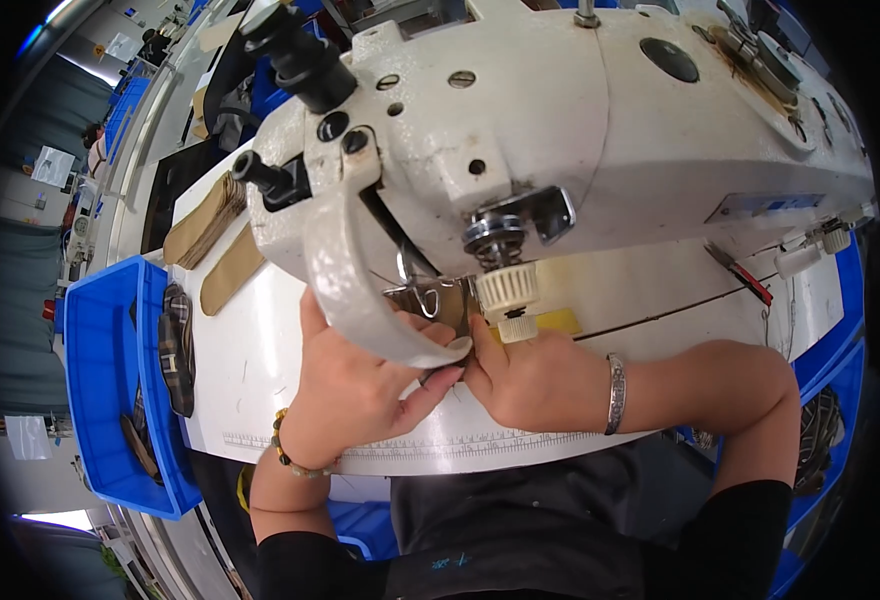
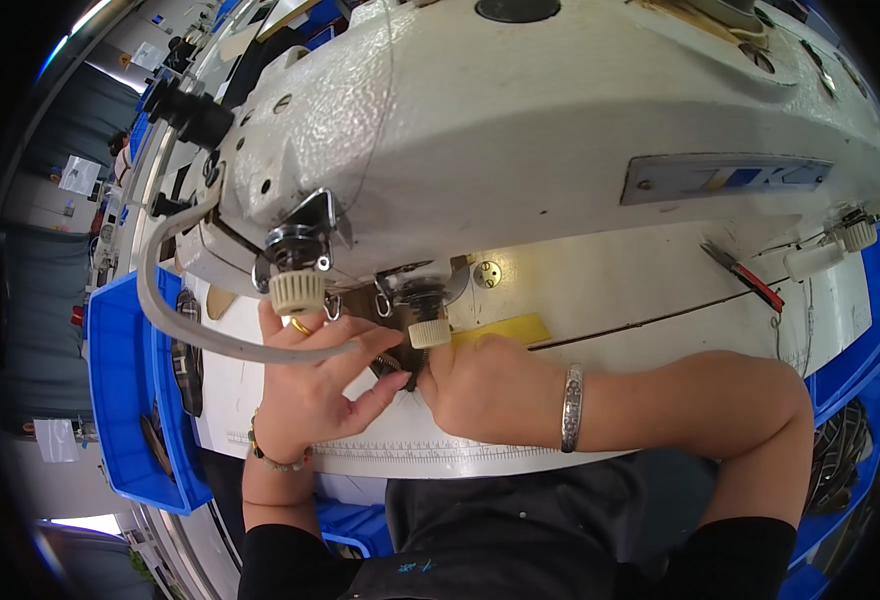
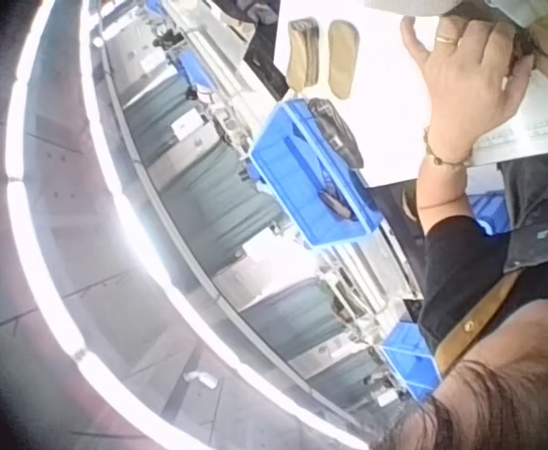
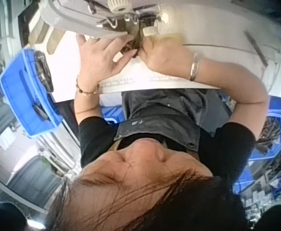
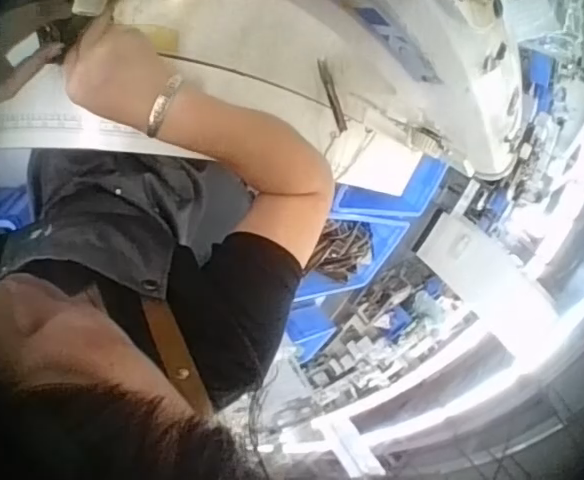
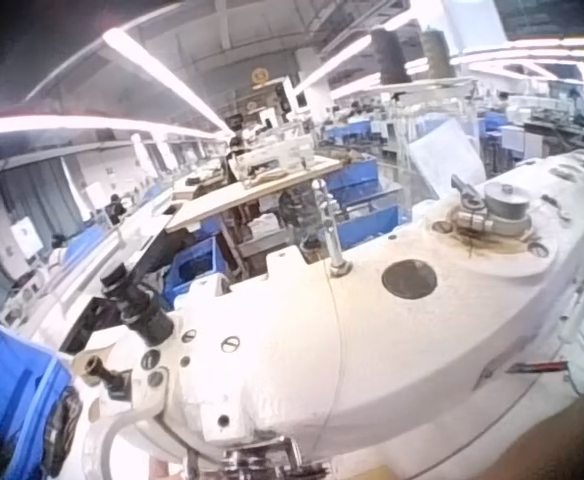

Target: Sewing and assembling pieces of a shoe using an industrial sewing machine.

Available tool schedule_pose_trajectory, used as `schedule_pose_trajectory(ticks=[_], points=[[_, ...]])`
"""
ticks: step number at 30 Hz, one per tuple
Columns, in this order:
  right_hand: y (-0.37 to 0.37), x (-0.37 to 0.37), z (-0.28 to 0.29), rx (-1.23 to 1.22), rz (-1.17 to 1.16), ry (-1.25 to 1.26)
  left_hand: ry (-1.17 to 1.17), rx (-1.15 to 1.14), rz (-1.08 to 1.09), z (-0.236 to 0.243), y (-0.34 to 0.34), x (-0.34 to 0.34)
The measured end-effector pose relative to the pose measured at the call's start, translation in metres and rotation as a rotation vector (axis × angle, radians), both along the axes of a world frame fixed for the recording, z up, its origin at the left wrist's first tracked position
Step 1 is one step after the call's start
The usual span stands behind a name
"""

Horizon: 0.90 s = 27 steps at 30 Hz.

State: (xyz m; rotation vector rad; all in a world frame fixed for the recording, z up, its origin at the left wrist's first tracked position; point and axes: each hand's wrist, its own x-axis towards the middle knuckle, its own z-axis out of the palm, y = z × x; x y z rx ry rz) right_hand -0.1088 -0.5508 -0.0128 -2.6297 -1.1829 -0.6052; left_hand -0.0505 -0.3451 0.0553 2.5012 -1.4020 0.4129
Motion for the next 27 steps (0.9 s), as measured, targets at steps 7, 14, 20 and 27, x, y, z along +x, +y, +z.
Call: schedule_pose_trajectory(ticks=[7, 14, 20, 27], points=[[0.001, -0.01, 0.003, -0.145, 0.028, -0.085, -0.02, 0.2, 0.05, -0.006, -0.012, -0.027], [-0.012, 0.012, 0.017, 0.091, 0.033, 0.278, 0.09, 0.11, 0.183, -0.006, -0.009, -0.025], [-0.009, 0.031, -0.003, 0.331, -0.049, 0.337, 0.122, 0.131, 0.107, -0.009, -0.007, -0.02], [-0.018, 0.04, -0.008, 0.301, 0.144, 0.314, 0.129, 0.211, 0.03, -0.012, -0.002, -0.013]])
